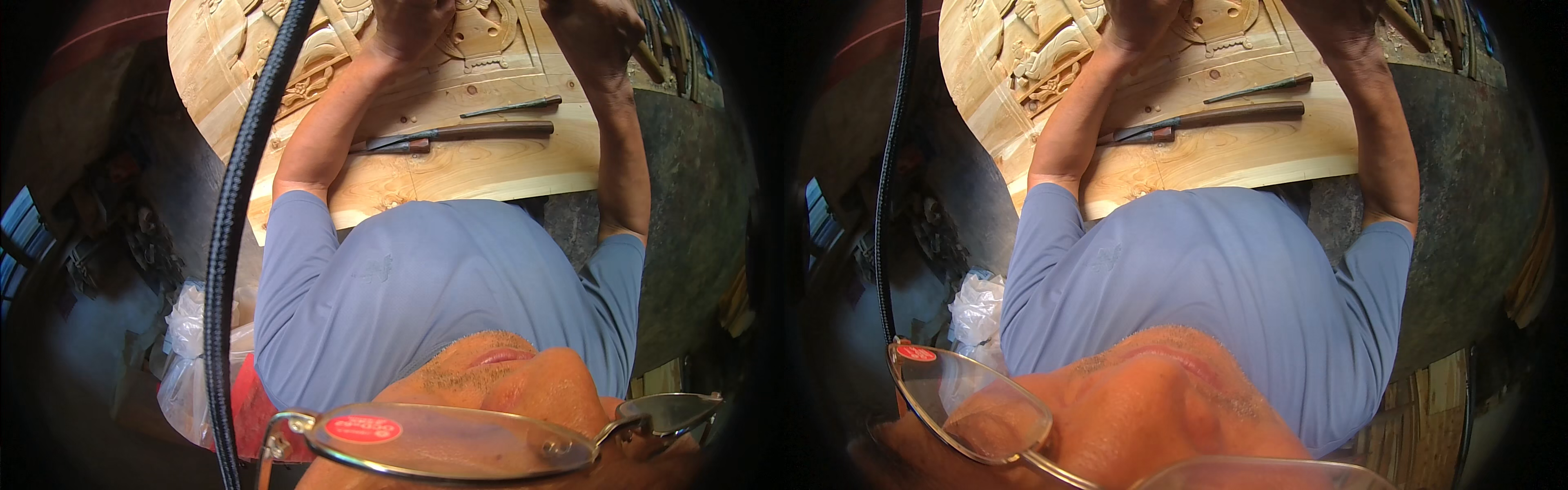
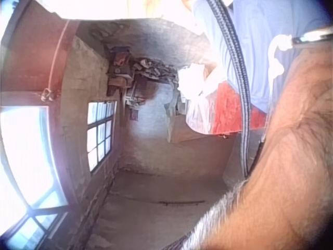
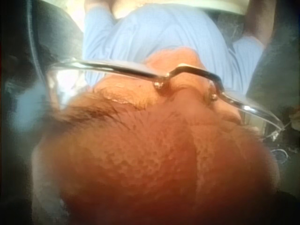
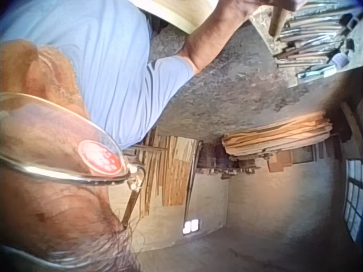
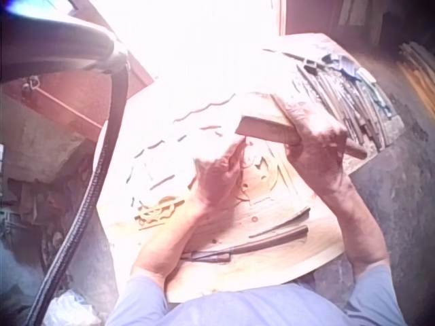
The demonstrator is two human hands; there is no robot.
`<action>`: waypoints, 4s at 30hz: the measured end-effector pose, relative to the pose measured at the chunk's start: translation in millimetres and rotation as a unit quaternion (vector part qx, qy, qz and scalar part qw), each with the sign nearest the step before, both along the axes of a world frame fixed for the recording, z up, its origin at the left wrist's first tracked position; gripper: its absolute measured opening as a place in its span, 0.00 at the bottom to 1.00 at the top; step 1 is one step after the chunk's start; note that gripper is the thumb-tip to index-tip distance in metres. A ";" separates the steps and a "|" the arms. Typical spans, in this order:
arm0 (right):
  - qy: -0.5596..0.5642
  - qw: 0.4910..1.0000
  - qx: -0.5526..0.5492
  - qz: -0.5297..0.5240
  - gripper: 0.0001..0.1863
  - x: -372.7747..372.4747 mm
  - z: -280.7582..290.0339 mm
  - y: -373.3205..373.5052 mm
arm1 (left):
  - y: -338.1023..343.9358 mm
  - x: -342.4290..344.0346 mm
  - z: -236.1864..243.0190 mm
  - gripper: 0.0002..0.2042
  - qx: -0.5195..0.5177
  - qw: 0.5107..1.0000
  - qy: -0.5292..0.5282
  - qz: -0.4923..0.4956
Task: The person carves intricate patterns into a wooden panel using a chisel and a mallet, and later uses a smaller carving tool for fine details.
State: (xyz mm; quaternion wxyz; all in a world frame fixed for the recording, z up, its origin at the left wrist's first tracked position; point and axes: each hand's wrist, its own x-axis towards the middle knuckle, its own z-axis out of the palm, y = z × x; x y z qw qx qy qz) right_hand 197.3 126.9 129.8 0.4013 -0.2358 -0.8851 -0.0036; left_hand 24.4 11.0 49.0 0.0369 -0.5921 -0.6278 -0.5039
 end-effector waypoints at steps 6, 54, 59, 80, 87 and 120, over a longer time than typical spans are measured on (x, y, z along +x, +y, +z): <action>0.026 1.000 -0.003 0.010 0.32 2.4 -5.3 1.1 | -4.5 7.2 11.7 0.11 -0.110 0.970 -0.216 -0.001; 0.037 0.998 -0.040 0.016 0.32 -2.9 -12.9 0.1 | -0.5 -1.1 -19.1 0.12 -0.051 0.970 -0.239 -0.017; 0.099 0.994 0.002 0.050 0.32 -13.8 -7.1 3.1 | -6.5 -6.6 -10.5 0.12 -0.102 0.986 -0.130 0.020; 0.021 0.999 0.036 0.013 0.29 -17.0 -8.8 7.0 | 7.8 -11.8 -19.7 0.09 0.076 0.997 0.027 0.009; 0.045 0.999 0.011 0.003 0.29 -10.4 -12.1 8.5 | -6.4 5.9 -6.4 0.10 -0.057 0.957 -0.283 0.027; 0.121 0.989 -0.001 0.085 0.32 -20.1 4.4 -1.8 | -5.7 -8.1 -9.2 0.12 -0.032 0.993 -0.116 0.002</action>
